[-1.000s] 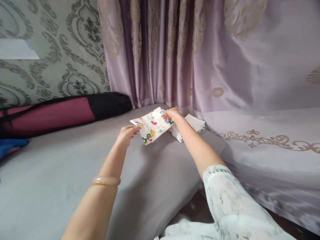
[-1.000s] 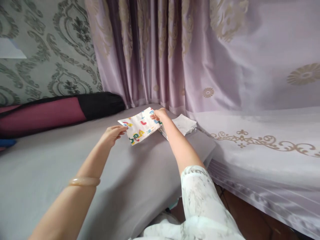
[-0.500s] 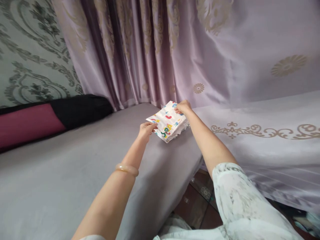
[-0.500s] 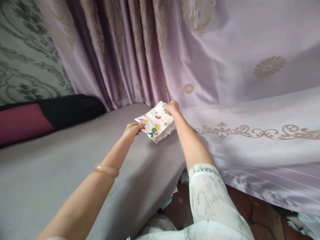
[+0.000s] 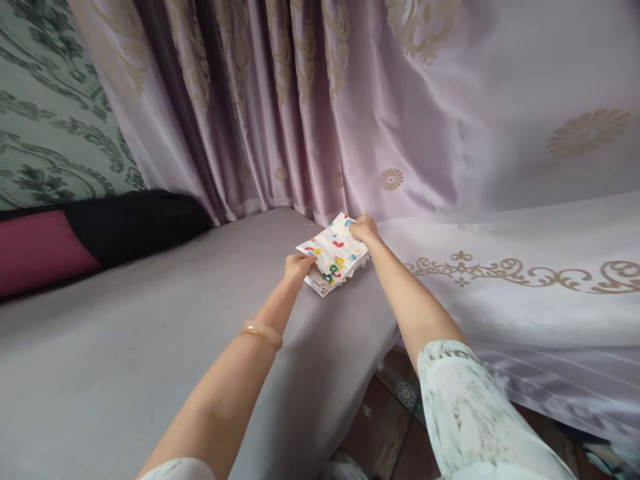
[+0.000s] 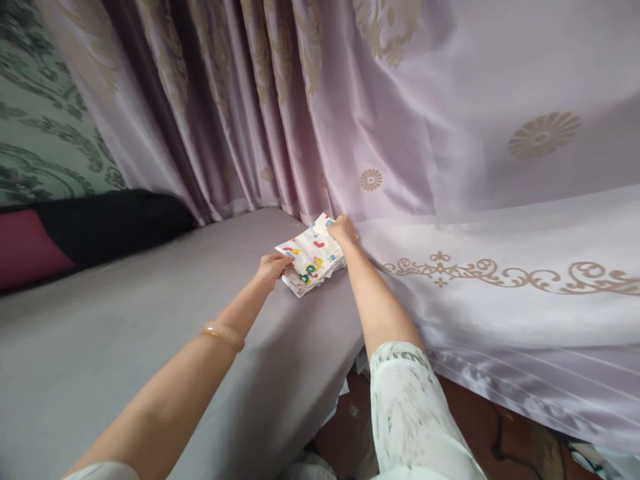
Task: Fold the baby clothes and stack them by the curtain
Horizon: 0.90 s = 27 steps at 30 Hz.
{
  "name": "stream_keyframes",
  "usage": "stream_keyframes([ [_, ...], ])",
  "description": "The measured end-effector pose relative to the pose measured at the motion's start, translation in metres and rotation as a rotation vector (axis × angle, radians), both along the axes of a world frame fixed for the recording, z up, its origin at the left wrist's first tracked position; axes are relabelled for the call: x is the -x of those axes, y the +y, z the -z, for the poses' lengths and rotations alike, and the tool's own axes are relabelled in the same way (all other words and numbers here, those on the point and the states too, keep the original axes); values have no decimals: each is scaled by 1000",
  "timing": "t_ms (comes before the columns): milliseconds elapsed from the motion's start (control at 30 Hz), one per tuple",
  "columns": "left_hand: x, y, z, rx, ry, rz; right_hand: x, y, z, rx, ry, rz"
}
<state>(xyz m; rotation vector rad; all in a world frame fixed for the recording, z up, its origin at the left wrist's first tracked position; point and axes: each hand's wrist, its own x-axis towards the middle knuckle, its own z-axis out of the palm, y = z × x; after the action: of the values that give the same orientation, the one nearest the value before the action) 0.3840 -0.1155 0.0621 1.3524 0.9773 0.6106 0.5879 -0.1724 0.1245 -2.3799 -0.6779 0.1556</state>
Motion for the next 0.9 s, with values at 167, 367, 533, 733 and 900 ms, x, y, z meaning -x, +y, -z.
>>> stream_keyframes([
  [167, -5, 5, 17, -14, 47, -24, 3, 0, 11, 125, -135, -5],
  [367, -5, 6, 31, -56, 65, -25, 1, 1, 26, 159, -164, 20],
  [533, -5, 9, 43, -103, 76, -25, 2, 0, 41, 145, -176, 26],
  [733, -8, 13, 52, -124, 102, -35, 10, -1, 58, 125, -215, 55],
  [900, -9, 13, 53, -124, 115, -25, 15, -1, 70, 133, -312, -35],
])
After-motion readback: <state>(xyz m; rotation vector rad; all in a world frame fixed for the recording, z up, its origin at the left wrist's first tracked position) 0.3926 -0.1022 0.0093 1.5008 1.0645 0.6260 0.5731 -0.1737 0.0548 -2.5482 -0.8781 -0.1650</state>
